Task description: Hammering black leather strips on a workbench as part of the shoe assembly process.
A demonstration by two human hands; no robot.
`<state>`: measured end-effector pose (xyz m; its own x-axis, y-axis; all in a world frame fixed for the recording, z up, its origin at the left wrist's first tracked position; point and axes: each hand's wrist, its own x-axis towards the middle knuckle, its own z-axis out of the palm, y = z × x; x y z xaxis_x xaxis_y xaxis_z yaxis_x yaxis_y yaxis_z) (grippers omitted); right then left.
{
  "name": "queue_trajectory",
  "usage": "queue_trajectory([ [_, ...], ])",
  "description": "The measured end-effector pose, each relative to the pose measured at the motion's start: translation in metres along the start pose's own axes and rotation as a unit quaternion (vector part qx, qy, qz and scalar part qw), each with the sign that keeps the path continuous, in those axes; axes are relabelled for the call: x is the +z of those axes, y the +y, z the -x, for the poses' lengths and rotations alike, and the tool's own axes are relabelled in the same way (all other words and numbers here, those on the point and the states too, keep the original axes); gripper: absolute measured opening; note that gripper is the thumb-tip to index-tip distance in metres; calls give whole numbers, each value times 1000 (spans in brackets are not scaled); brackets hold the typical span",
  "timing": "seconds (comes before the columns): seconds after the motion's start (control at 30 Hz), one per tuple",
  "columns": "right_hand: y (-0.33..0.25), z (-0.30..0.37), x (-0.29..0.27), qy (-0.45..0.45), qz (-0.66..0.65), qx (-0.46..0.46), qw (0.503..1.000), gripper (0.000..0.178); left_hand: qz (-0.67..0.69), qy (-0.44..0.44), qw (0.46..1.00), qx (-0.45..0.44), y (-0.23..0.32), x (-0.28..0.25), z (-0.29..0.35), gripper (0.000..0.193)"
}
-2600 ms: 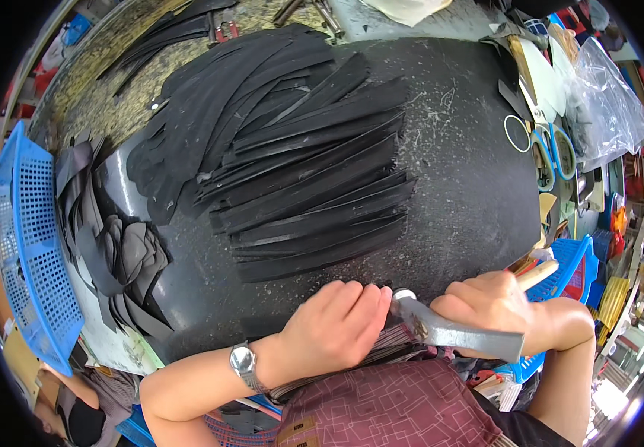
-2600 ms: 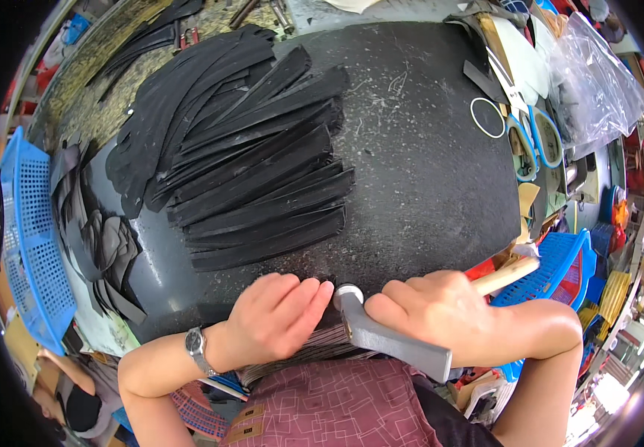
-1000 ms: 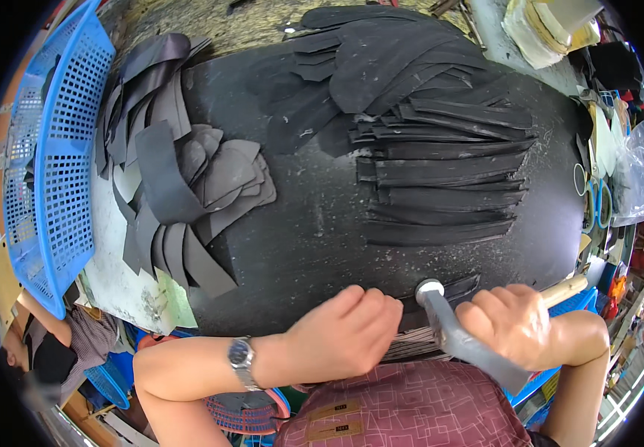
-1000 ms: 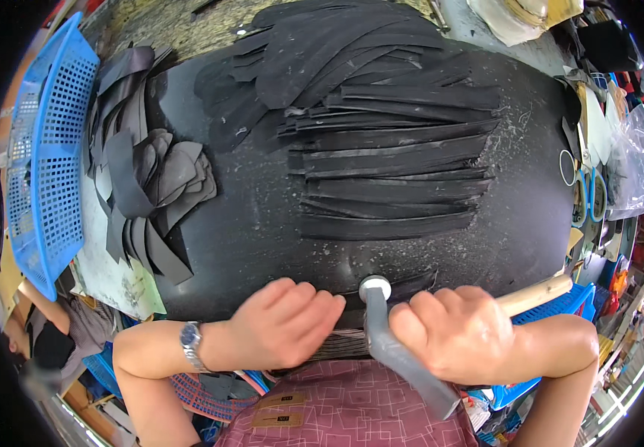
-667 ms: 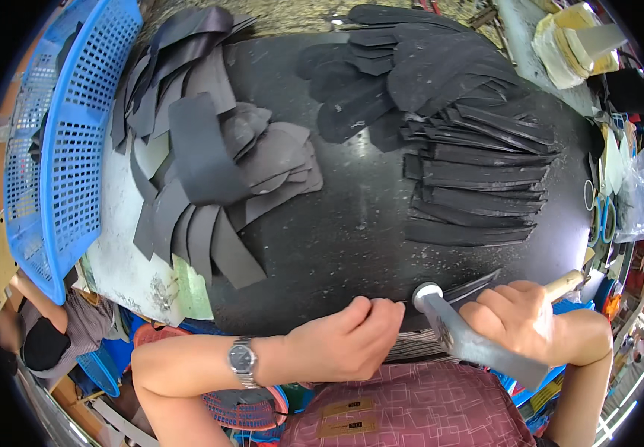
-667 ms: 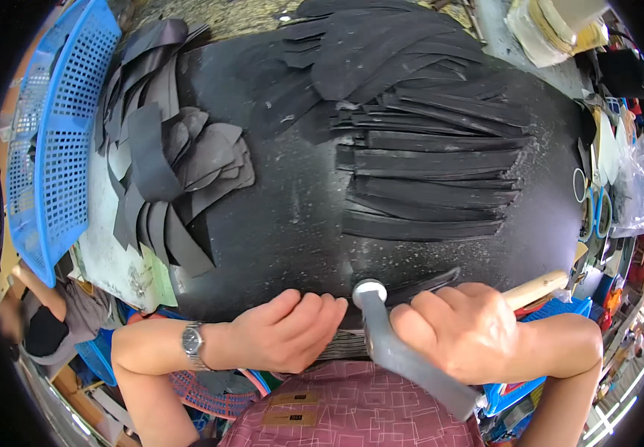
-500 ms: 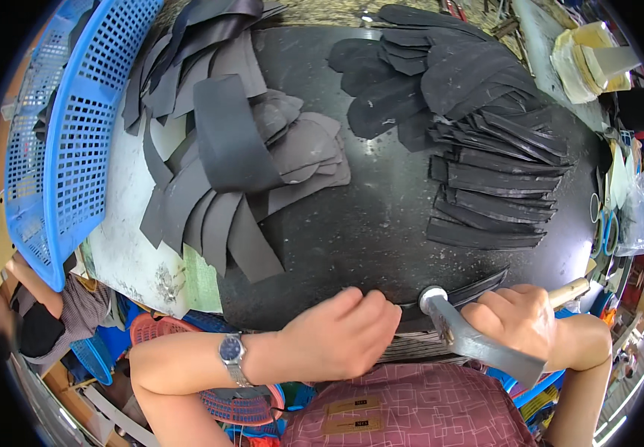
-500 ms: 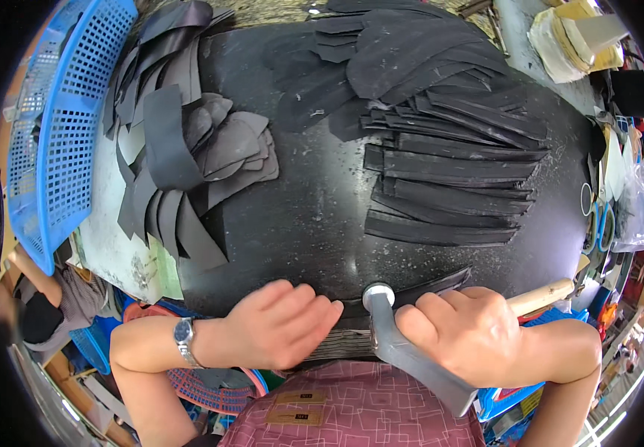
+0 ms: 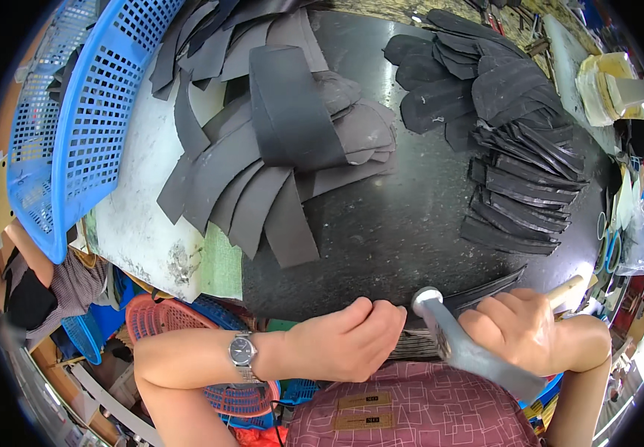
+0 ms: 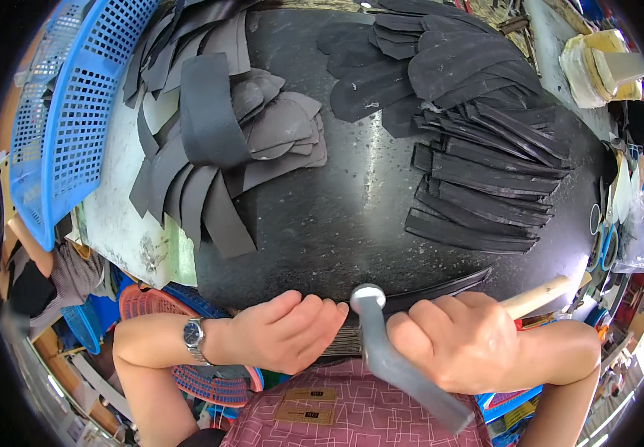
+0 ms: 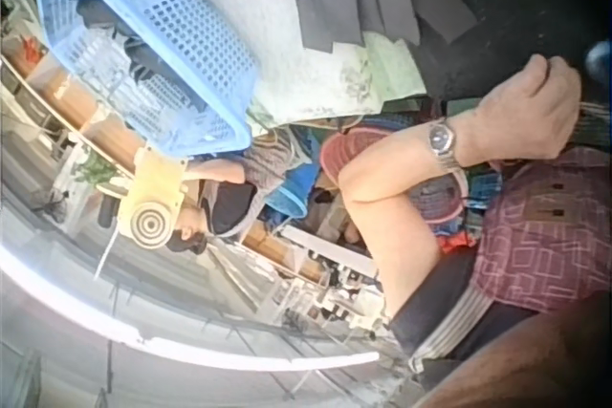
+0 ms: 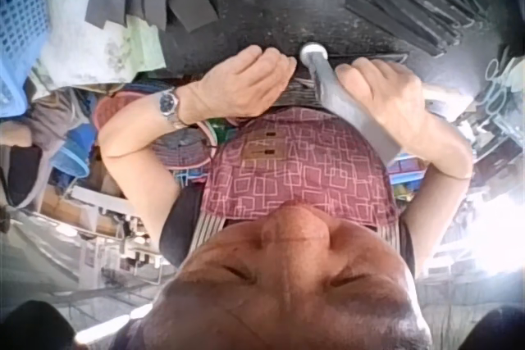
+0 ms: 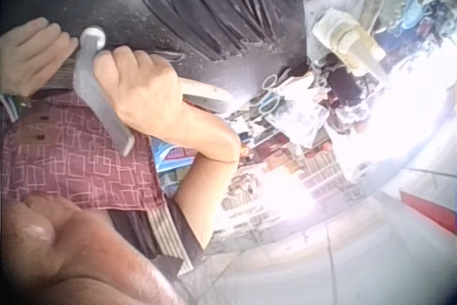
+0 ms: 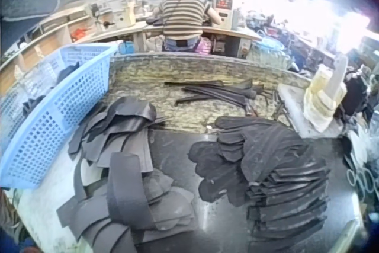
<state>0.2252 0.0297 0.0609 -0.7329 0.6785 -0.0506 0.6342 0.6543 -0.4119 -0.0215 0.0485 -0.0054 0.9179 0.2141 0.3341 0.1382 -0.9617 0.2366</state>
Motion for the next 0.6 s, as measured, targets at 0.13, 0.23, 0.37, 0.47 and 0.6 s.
queue_trajectory([
  [0.13,-4,-5,4,-5,26,-5,1000,23,-25,-18,1000,-2,4,-2,1,39],
  [0.23,-7,-7,-1,-9,45,-12,999,23,84,1,993,-82,-3,-2,7,39],
  [0.37,-7,-5,6,-19,47,-11,999,23,29,20,996,-79,3,-2,11,32],
  [0.47,-3,-9,3,16,10,-11,1000,24,-7,-4,999,-39,18,-2,7,37],
  [0.6,-15,-15,12,45,-5,-22,999,20,-6,-38,999,1,27,-1,1,28],
])
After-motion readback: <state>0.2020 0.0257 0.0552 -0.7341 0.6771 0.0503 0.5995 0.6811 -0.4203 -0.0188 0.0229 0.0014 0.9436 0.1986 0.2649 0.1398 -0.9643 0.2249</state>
